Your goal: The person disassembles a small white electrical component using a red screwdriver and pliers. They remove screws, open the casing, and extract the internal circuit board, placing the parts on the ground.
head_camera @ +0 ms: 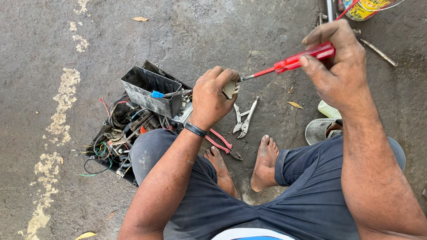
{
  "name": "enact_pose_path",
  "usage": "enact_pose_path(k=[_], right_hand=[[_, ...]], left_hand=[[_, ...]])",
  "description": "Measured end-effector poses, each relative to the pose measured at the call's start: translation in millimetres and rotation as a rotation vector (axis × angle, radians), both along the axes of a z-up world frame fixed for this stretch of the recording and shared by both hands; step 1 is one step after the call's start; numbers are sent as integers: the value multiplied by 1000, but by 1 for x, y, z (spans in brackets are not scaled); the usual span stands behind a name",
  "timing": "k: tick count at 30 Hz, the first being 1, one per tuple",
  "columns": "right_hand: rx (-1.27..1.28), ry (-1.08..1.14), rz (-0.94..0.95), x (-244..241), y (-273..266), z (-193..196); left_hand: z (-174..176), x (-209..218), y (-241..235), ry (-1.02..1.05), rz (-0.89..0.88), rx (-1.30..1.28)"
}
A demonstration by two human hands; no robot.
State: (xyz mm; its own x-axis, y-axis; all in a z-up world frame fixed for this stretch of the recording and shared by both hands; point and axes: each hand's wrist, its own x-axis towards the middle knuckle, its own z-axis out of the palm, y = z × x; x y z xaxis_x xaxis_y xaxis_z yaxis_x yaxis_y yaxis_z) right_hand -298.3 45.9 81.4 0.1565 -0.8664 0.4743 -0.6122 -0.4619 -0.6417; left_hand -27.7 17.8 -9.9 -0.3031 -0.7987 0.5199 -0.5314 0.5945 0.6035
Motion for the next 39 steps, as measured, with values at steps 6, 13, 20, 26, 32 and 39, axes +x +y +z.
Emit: enact_pose_path(k=[6,13,20,26,32,39], right_hand=[[25,74,-98,2,0,4],[0,-102,19,3,0,1],[-17,-81,53,-3,0,-1],[31,-94,-65,-2,0,-3],[-20,-26,-60,3,0,-4],[11,-398,60,14,1,-4]], left_hand=[[0,-1,1,18,-17,17],[-1,-2,1,54,-6,64],[-2,-2,0,19,-23,62],[-2,-4,0,32,-15,84],[0,-3,1,58,-8,100],[-7,-6,1,104,-29,112]])
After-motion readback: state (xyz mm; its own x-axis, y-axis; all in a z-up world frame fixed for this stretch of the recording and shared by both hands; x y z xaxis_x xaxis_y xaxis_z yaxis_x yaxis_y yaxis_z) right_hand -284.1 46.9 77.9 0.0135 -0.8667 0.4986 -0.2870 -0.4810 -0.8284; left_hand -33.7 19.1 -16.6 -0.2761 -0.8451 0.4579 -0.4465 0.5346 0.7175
